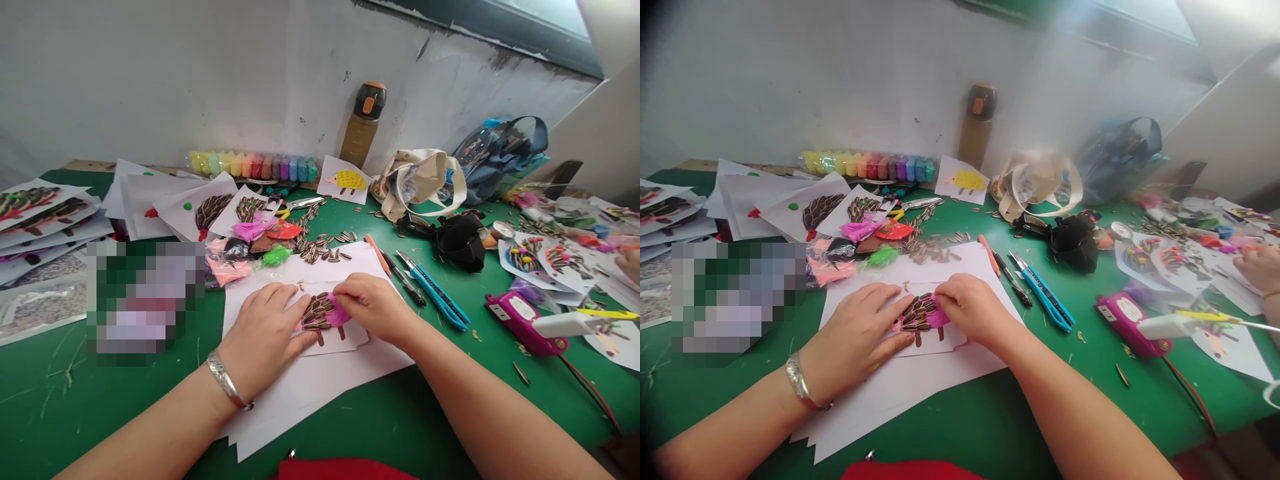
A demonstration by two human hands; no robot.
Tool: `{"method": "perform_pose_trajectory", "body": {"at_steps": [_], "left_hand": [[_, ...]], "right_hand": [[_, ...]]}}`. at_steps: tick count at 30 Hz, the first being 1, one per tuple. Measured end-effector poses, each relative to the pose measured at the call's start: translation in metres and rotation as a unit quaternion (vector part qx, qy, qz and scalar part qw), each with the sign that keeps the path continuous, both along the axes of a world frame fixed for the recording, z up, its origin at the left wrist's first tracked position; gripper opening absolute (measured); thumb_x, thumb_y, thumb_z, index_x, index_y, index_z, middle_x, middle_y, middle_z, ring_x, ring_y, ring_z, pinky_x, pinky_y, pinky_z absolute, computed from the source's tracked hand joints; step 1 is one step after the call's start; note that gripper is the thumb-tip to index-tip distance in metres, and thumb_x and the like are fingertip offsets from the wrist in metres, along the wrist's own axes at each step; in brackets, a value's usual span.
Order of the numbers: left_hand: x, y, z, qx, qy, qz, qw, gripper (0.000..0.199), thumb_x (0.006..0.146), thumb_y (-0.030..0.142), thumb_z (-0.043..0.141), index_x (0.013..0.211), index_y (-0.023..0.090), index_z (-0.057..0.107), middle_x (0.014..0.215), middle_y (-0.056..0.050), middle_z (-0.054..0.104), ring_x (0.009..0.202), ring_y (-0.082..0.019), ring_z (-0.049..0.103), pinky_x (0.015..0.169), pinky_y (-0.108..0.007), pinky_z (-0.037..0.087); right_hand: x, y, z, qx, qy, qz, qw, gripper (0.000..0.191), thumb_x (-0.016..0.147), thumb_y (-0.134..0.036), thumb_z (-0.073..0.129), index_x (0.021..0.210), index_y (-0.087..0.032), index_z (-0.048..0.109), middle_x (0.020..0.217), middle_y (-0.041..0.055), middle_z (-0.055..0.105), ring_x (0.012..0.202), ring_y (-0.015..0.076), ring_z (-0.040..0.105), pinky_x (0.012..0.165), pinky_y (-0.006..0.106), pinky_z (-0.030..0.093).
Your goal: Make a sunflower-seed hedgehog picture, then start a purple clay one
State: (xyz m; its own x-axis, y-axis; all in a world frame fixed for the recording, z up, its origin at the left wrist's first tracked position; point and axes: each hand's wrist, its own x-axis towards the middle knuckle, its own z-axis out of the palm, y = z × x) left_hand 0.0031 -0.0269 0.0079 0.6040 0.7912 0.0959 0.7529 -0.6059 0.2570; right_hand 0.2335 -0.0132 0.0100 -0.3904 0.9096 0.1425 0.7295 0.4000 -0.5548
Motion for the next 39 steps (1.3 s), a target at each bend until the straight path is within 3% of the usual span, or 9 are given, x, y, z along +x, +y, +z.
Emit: {"method": "perform_pose_trajectory", "body": {"at_steps": [2,5,8,12,16,26,32,36,39], "left_hand": [[0.0,0.0,0.001,-0.001,0.0,0.002,1.0,0.043,0.087,0.042,0.064,0.123,0.02,0.061,0.128,-0.013,0.059,0.118,-0.033,0.052,0.099,-0.052,0.044],[0.0,-0.001,0.001,0.001,-0.001,0.003,1.0,0.043,0.087,0.041,0.064,0.124,0.019,0.061,0.128,-0.014,0.059,0.118,-0.034,0.052,0.098,-0.053,0.044],[0.0,-0.002,0.001,0.003,-0.005,0.003,1.0,0.043,0.088,0.041,0.064,0.125,0.019,0.061,0.128,-0.014,0.059,0.118,-0.034,0.052,0.098,-0.053,0.045],[0.0,-0.002,0.001,0.001,-0.007,0.004,1.0,0.043,0.088,0.042,0.064,0.124,0.02,0.062,0.128,-0.013,0.06,0.118,-0.034,0.052,0.098,-0.053,0.045],[0.0,-0.002,0.004,-0.011,0.0,0.009,1.0,0.044,0.088,0.042,0.064,0.125,0.019,0.061,0.13,-0.014,0.058,0.12,-0.034,0.051,0.1,-0.053,0.043],[0.001,-0.003,0.006,-0.023,0.001,0.008,1.0,0.044,0.088,0.043,0.063,0.125,0.018,0.061,0.129,-0.014,0.058,0.12,-0.034,0.05,0.101,-0.053,0.043],[0.002,-0.003,0.01,-0.034,0.004,0.006,0.999,0.043,0.088,0.042,0.064,0.124,0.017,0.061,0.126,-0.014,0.059,0.118,-0.033,0.051,0.101,-0.052,0.043],[0.001,-0.003,0.01,-0.039,0.005,0.007,0.999,0.044,0.088,0.042,0.063,0.125,0.017,0.061,0.127,-0.014,0.059,0.119,-0.033,0.05,0.102,-0.052,0.042],[0.001,-0.003,0.009,-0.04,0.004,0.007,0.999,0.044,0.089,0.042,0.063,0.125,0.017,0.06,0.127,-0.014,0.058,0.119,-0.033,0.049,0.102,-0.052,0.042]], "right_hand": [[0.006,0.009,0.002,0.028,0.007,-0.048,0.998,0.022,0.09,-0.015,0.054,0.077,-0.022,0.069,0.074,0.0,0.062,0.07,0.0147,0.057,0.074,0.03,0.049],[0.015,0.028,-0.002,0.086,-0.015,-0.111,0.99,0.028,0.089,-0.013,0.049,0.067,-0.023,0.064,0.061,-0.0042,0.05,0.058,0.0129,0.051,0.097,0.04,0.047],[0.018,0.042,-0.011,0.09,-0.048,-0.143,0.984,0.03,0.089,-0.012,0.046,0.066,-0.023,0.063,0.061,-0.0032,0.048,0.064,0.0151,0.057,0.11,0.043,0.04],[0.014,0.047,-0.025,0.108,-0.073,-0.158,0.979,0.026,0.091,-0.017,0.047,0.077,-0.023,0.068,0.075,0.0015,0.059,0.081,0.0188,0.063,0.114,0.042,0.036],[0.014,0.047,-0.03,0.132,-0.079,-0.131,0.979,0.024,0.091,-0.014,0.046,0.078,-0.022,0.066,0.077,0.0013,0.059,0.081,0.0177,0.062,0.12,0.046,0.026],[0.017,0.047,-0.031,0.122,-0.07,-0.093,0.986,0.02,0.089,-0.017,0.052,0.087,-0.023,0.07,0.08,0.0023,0.061,0.082,0.019,0.06,0.115,0.055,0.027],[0.016,0.047,-0.033,0.103,-0.074,-0.089,0.988,0.02,0.09,-0.016,0.049,0.082,-0.021,0.066,0.08,0.0041,0.061,0.082,0.02,0.058,0.1,0.048,0.042],[0.014,0.046,-0.034,0.1,-0.084,-0.097,0.987,0.021,0.092,-0.016,0.044,0.082,-0.02,0.062,0.082,0.0055,0.06,0.084,0.0212,0.057,0.097,0.047,0.043],[0.014,0.04,-0.029,0.103,-0.033,-0.14,0.984,0.022,0.096,-0.018,0.038,0.084,-0.021,0.057,0.08,0.005,0.061,0.084,0.0217,0.059,0.097,0.047,0.044]]}}
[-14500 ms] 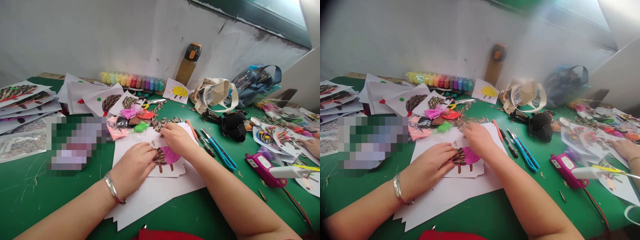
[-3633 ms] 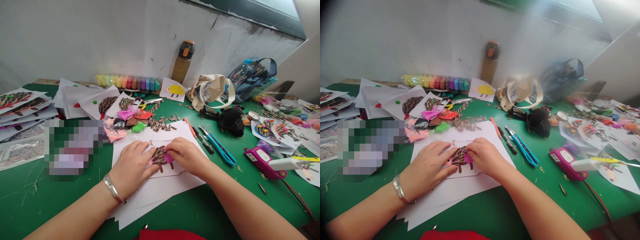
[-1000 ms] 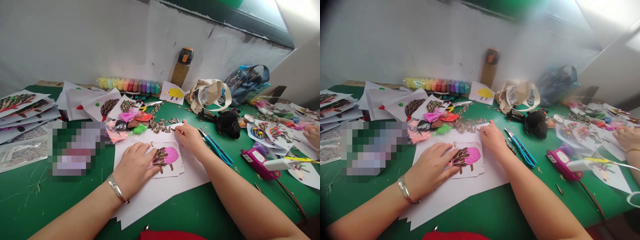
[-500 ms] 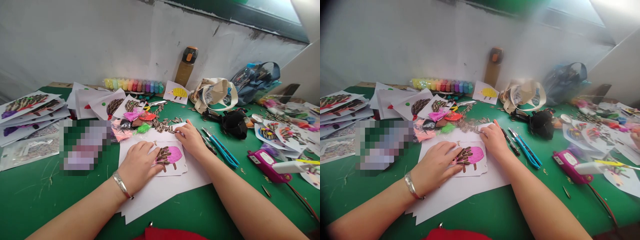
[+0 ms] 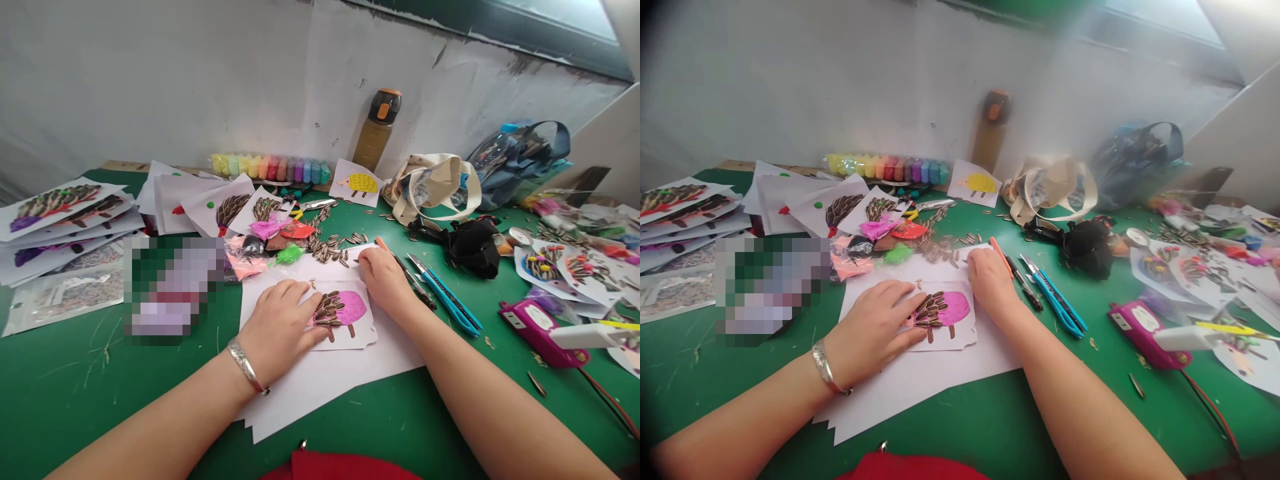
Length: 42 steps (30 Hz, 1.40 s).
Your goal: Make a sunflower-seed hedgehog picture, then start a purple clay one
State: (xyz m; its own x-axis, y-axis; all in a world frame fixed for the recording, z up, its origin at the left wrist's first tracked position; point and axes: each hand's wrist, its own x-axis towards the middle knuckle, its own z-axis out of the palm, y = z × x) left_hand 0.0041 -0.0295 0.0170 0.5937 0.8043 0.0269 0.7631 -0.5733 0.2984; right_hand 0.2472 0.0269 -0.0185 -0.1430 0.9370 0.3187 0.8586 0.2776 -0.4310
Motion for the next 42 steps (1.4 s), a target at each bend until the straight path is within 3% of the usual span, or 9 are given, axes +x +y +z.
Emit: {"method": "perform_pose_trajectory", "body": {"at_steps": [4,6,8,11,14,20,26,33,42], "left_hand": [[0.0,0.0,0.0,0.002,-0.002,-0.002,1.0,0.044,0.089,0.043,0.062,0.124,0.017,0.061,0.126,-0.014,0.059,0.118,-0.033,0.05,0.1,-0.053,0.042],[0.001,0.001,-0.001,0.009,-0.007,-0.001,1.0,0.042,0.088,0.042,0.063,0.122,0.018,0.062,0.124,-0.014,0.059,0.116,-0.033,0.051,0.099,-0.052,0.043],[0.001,0.001,-0.002,0.019,-0.013,0.0,1.0,0.039,0.088,0.042,0.063,0.12,0.018,0.062,0.123,-0.014,0.06,0.115,-0.032,0.052,0.099,-0.051,0.043],[0.001,0.001,-0.004,0.032,-0.023,-0.003,0.999,0.038,0.087,0.042,0.064,0.118,0.02,0.062,0.122,-0.012,0.061,0.113,-0.031,0.053,0.098,-0.049,0.044],[0.0,0.001,-0.005,0.039,-0.028,-0.007,0.999,0.037,0.087,0.041,0.064,0.118,0.021,0.061,0.122,-0.012,0.061,0.112,-0.03,0.053,0.097,-0.049,0.044],[0.0,0.002,-0.006,0.04,-0.015,-0.01,0.999,0.04,0.088,0.042,0.063,0.121,0.02,0.06,0.125,-0.012,0.06,0.114,-0.031,0.052,0.098,-0.048,0.043],[0.0,0.001,-0.006,0.043,-0.019,-0.008,0.999,0.038,0.087,0.042,0.064,0.119,0.022,0.061,0.123,-0.011,0.06,0.113,-0.03,0.053,0.097,-0.046,0.043],[0.0,0.002,-0.006,0.036,-0.014,-0.006,0.999,0.04,0.087,0.041,0.064,0.121,0.02,0.061,0.125,-0.013,0.059,0.115,-0.032,0.052,0.098,-0.049,0.044],[0.0,0.002,-0.006,0.034,-0.011,-0.008,0.999,0.041,0.087,0.042,0.064,0.122,0.02,0.061,0.126,-0.013,0.059,0.116,-0.032,0.052,0.098,-0.05,0.043]], "right_hand": [[0.0,-0.018,0.022,-0.015,0.106,-0.033,0.994,0.016,0.096,-0.023,0.042,0.089,-0.024,0.057,0.073,-0.0007,0.062,0.08,0.0191,0.062,0.092,0.041,0.047],[-0.003,-0.03,0.034,-0.049,0.121,0.001,0.991,0.012,0.093,-0.023,0.05,0.088,-0.024,0.061,0.071,-0.0028,0.063,0.075,0.0171,0.062,0.091,0.039,0.048],[-0.008,-0.043,0.045,-0.099,0.137,0.036,0.985,0.01,0.089,-0.022,0.057,0.094,-0.024,0.064,0.079,-0.002,0.069,0.074,0.0162,0.063,0.079,0.033,0.051],[-0.015,-0.059,0.051,-0.157,0.125,0.106,0.974,0.013,0.089,-0.019,0.056,0.092,-0.024,0.068,0.086,-0.0005,0.072,0.077,0.0156,0.064,0.069,0.027,0.049],[-0.018,-0.068,0.047,-0.16,0.104,0.14,0.971,0.015,0.091,-0.017,0.055,0.09,-0.023,0.069,0.085,-0.0002,0.07,0.078,0.0147,0.062,0.07,0.026,0.047],[-0.018,-0.071,0.034,-0.155,0.09,0.121,0.976,0.014,0.09,-0.015,0.058,0.091,-0.023,0.069,0.081,-0.0015,0.067,0.073,0.0129,0.059,0.066,0.024,0.044],[-0.018,-0.068,0.032,-0.109,0.065,0.138,0.982,0.015,0.091,-0.015,0.058,0.088,-0.022,0.07,0.083,0.0022,0.065,0.082,0.016,0.059,0.073,0.026,0.046],[-0.018,-0.068,0.026,-0.114,0.062,0.141,0.981,0.016,0.092,-0.014,0.056,0.089,-0.022,0.07,0.083,0.0023,0.064,0.081,0.0162,0.058,0.073,0.027,0.046],[-0.02,-0.069,0.025,-0.063,-0.001,0.162,0.985,0.018,0.095,-0.016,0.05,0.088,-0.018,0.066,0.081,0.0049,0.062,0.08,0.0191,0.054,0.073,0.031,0.044]]}}
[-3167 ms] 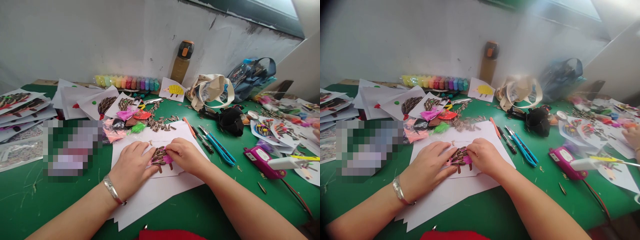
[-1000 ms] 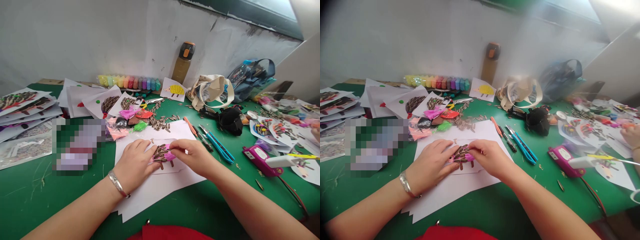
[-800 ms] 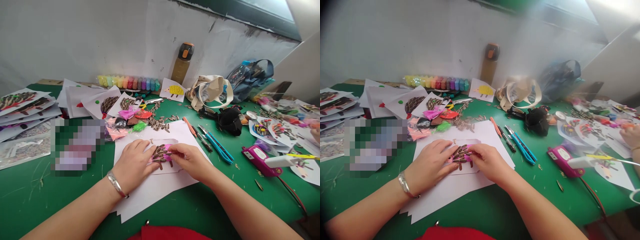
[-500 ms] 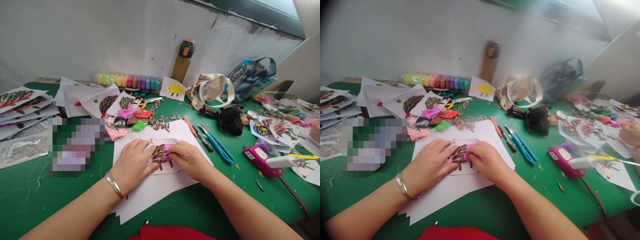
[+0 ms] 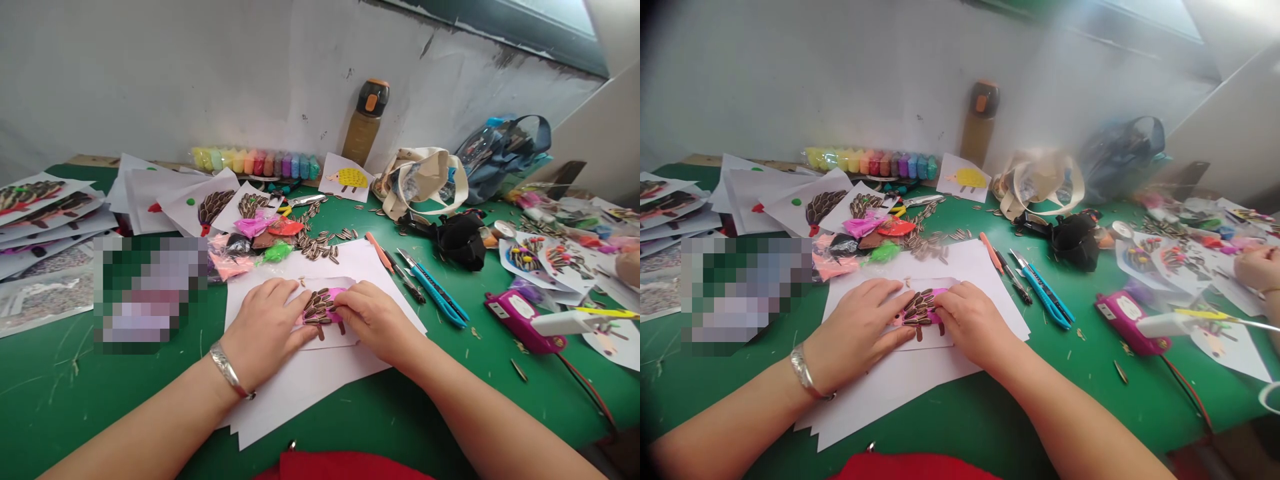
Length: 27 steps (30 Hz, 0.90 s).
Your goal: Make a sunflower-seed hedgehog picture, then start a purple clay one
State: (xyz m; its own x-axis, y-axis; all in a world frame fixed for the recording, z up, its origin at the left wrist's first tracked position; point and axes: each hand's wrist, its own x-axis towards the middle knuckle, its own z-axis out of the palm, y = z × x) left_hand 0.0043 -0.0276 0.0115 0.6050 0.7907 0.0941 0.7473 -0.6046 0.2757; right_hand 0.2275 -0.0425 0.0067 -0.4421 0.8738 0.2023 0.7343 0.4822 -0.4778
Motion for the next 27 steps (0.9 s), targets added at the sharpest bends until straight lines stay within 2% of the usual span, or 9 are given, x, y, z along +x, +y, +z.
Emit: {"method": "perform_pose_trajectory", "body": {"at_steps": [7,27], "left_hand": [[0.0006,-0.0004,-0.0009,0.002,0.006,0.001,1.0,0.042,0.087,0.043,0.064,0.122,0.02,0.06,0.127,-0.013,0.059,0.117,-0.032,0.051,0.099,-0.049,0.043],[0.0003,0.0002,-0.0029,-0.006,0.006,0.004,1.0,0.045,0.087,0.044,0.066,0.124,0.019,0.06,0.129,-0.014,0.058,0.119,-0.033,0.051,0.1,-0.052,0.043]], "right_hand": [[-0.0032,0.0019,-0.0026,0.028,-0.016,0.021,0.999,0.019,0.094,-0.011,0.049,0.085,-0.016,0.065,0.078,0.0059,0.061,0.077,0.0194,0.052,0.071,0.031,0.042],[-0.0039,0.0049,-0.007,0.041,-0.006,0.051,0.998,0.018,0.094,-0.011,0.049,0.087,-0.016,0.065,0.078,0.0055,0.061,0.075,0.0193,0.049,0.071,0.031,0.04]]}}
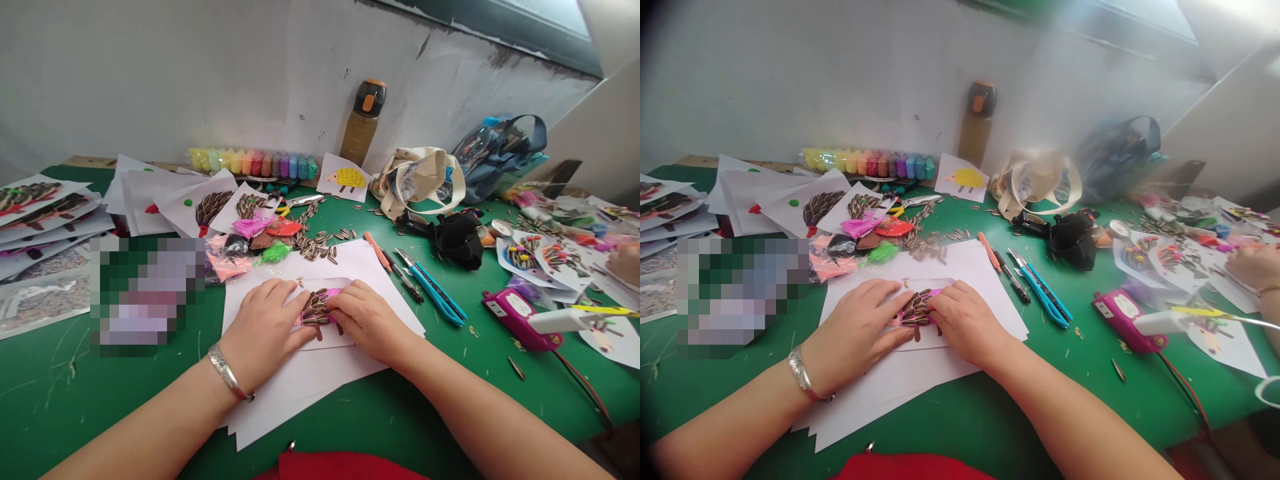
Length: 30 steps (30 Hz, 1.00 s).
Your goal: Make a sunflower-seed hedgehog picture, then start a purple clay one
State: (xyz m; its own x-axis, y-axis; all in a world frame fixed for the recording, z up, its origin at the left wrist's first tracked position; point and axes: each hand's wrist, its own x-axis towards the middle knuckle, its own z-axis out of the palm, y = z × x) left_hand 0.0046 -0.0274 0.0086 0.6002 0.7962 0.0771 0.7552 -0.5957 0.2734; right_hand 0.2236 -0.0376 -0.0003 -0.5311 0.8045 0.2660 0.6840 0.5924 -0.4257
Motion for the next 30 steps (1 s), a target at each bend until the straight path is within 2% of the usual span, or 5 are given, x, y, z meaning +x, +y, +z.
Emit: {"method": "perform_pose_trajectory", "body": {"at_steps": [5,9,12,24,30], "left_hand": [[0.0,0.0,-0.001,0.005,0.0,-0.002,1.0,0.046,0.087,0.045,0.065,0.124,0.019,0.06,0.13,-0.014,0.058,0.119,-0.033,0.051,0.101,-0.051,0.043],[0.0,0.0,-0.001,0.01,-0.007,-0.003,1.0,0.045,0.086,0.044,0.066,0.123,0.019,0.061,0.128,-0.014,0.059,0.118,-0.033,0.052,0.1,-0.051,0.044],[0.0,-0.001,-0.001,0.012,-0.009,-0.003,1.0,0.044,0.086,0.043,0.067,0.122,0.019,0.061,0.128,-0.014,0.059,0.118,-0.033,0.052,0.1,-0.052,0.044],[0.0,0.0,-0.001,0.008,0.0,0.0,1.0,0.047,0.085,0.044,0.067,0.124,0.019,0.061,0.129,-0.014,0.059,0.119,-0.033,0.052,0.1,-0.051,0.044],[0.0,0.0,0.0,0.006,0.002,0.002,1.0,0.046,0.086,0.044,0.067,0.124,0.019,0.06,0.129,-0.014,0.059,0.119,-0.033,0.051,0.101,-0.05,0.044]], "right_hand": [[0.001,-0.002,-0.001,-0.001,-0.003,-0.006,1.0,0.017,0.094,-0.012,0.051,0.087,-0.017,0.067,0.08,0.0057,0.06,0.078,0.0193,0.05,0.072,0.031,0.041],[0.005,-0.004,0.001,-0.029,0.018,-0.043,0.998,0.007,0.091,-0.018,0.061,0.089,-0.017,0.068,0.086,0.0063,0.061,0.083,0.0194,0.053,0.075,0.032,0.043],[0.009,-0.003,0.002,-0.035,0.024,-0.067,0.997,0.01,0.091,-0.019,0.06,0.084,-0.017,0.067,0.083,0.0058,0.061,0.081,0.0192,0.055,0.074,0.032,0.043],[0.006,-0.003,-0.002,-0.038,0.01,-0.06,0.997,0.022,0.093,-0.015,0.056,0.073,-0.016,0.067,0.076,0.0052,0.06,0.076,0.0176,0.056,0.071,0.029,0.043],[0.004,-0.003,-0.006,-0.024,0.006,-0.053,0.998,0.022,0.094,-0.017,0.053,0.077,-0.016,0.067,0.078,0.0058,0.06,0.076,0.0184,0.054,0.069,0.031,0.042]]}}
